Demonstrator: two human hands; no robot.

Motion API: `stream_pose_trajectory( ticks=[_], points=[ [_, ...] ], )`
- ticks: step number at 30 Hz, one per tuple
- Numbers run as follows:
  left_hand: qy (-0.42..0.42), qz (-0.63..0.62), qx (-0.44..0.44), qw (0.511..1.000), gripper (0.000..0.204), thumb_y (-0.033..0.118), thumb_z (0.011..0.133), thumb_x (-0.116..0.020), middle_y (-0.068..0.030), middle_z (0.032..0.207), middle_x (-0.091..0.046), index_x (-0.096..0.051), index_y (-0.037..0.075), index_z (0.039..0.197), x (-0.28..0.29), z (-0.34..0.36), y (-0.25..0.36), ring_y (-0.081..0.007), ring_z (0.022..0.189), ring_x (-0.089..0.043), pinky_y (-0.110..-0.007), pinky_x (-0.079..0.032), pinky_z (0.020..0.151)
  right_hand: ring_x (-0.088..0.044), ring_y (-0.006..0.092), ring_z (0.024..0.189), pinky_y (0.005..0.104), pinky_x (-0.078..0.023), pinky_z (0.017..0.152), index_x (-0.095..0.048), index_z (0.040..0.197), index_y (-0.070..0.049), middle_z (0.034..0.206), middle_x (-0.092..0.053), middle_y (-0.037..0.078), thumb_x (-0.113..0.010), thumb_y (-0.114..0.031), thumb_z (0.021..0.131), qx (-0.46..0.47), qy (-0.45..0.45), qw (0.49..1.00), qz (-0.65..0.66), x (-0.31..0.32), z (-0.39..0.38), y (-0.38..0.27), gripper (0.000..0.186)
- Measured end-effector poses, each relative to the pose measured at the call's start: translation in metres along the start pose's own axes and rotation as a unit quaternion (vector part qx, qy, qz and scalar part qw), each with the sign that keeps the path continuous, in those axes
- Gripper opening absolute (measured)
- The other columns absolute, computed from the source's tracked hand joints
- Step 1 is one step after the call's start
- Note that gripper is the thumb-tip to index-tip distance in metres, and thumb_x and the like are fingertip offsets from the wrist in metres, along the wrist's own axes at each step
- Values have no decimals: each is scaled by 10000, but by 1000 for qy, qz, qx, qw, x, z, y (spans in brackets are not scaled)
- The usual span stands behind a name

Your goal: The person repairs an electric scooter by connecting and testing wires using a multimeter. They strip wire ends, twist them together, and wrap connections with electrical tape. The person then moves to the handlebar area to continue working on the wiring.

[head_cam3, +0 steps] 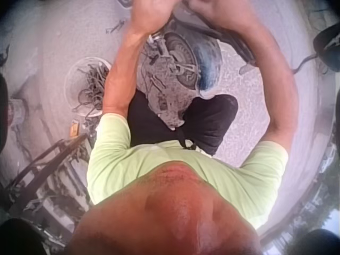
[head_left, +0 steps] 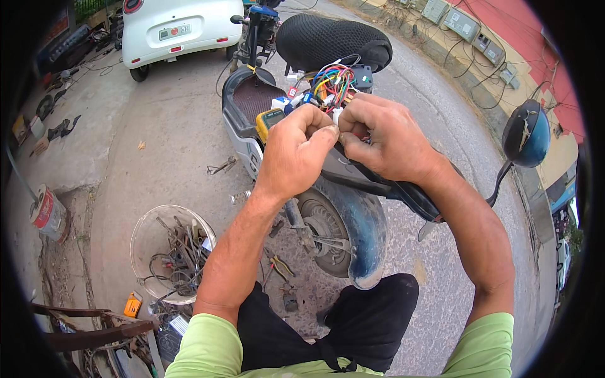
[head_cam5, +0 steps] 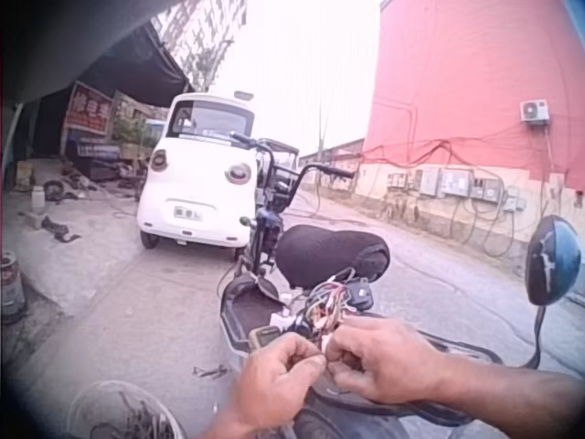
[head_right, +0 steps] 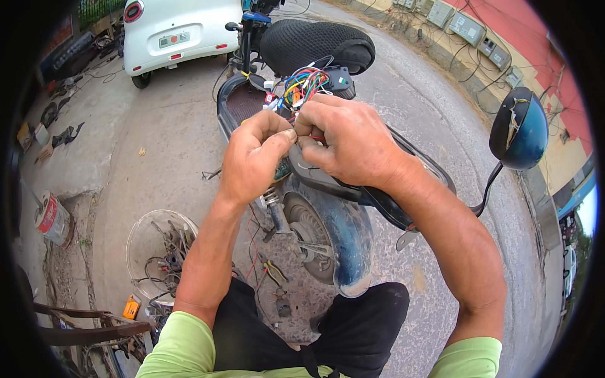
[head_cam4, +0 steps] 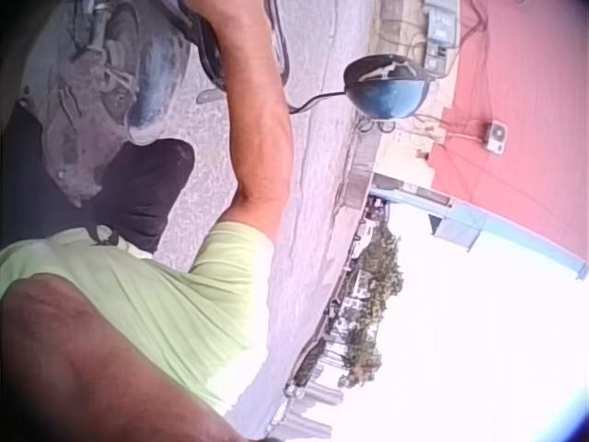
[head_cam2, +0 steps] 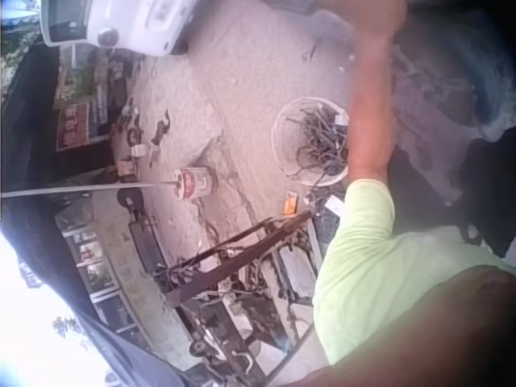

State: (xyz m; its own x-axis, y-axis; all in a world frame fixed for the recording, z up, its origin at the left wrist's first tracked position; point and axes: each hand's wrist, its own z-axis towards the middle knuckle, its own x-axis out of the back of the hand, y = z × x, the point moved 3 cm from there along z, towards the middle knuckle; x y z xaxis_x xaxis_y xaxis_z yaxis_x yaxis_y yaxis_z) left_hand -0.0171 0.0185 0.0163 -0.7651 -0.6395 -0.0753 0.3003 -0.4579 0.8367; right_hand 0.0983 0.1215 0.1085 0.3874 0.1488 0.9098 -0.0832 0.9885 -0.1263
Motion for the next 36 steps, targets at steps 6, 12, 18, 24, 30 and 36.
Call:
stream_pose_trajectory(
  ticks=[6,12,18,24,30,36],
  points=[
    [4,-87,136,987,285,249,991,-628,-13,699,-618,-666,-12,882,-1,2,-7,-51,634,-521,-245,-420,560,-651,278,713,406,-518,662,-620,854,-39,817,-623,110,-691,-87,754,21,14,1000,0,1,0,0,132],
    [34,-108,-7,994,83,81,914,-722,8,806,-647,-711,24,973,11,2,4,-33,660,-528,-211,-426,568,-547,104,644,296,-464,605,-624,858,-15,744,-560,27,-696,-39,793,-75,-30,990,112,1,0,9,99],
    [-39,51,-213,975,283,-64,791,-756,-56,1042,-661,-729,31,1056,24,5,13,-86,764,-606,-245,-503,656,-489,61,659,273,-420,584,-633,870,-12,723,-541,-25,-697,-68,833,-125,-60,975,174,-1,-1,11,93],
    [-41,78,-261,961,258,-82,785,-750,-75,1048,-675,-749,32,1016,14,5,5,-139,867,-645,-279,-522,710,-473,63,656,275,-405,579,-638,879,-12,714,-527,-33,-706,-84,842,-126,-71,974,173,0,0,10,106],
    [-21,126,-225,966,72,8,867,-713,-116,888,-660,-668,-13,920,10,2,11,-223,780,-643,-344,-513,693,-463,64,652,277,-399,574,-628,871,-20,705,-515,-34,-720,-85,839,-130,-74,975,167,-1,-1,11,118],
    [21,93,-117,988,195,150,945,-679,-115,768,-639,-638,-27,874,0,-4,7,-188,677,-604,-345,-479,626,-481,83,638,290,-421,576,-619,849,-14,712,-521,-2,-718,-58,816,-104,-40,985,128,1,0,7,113]
  ],
)
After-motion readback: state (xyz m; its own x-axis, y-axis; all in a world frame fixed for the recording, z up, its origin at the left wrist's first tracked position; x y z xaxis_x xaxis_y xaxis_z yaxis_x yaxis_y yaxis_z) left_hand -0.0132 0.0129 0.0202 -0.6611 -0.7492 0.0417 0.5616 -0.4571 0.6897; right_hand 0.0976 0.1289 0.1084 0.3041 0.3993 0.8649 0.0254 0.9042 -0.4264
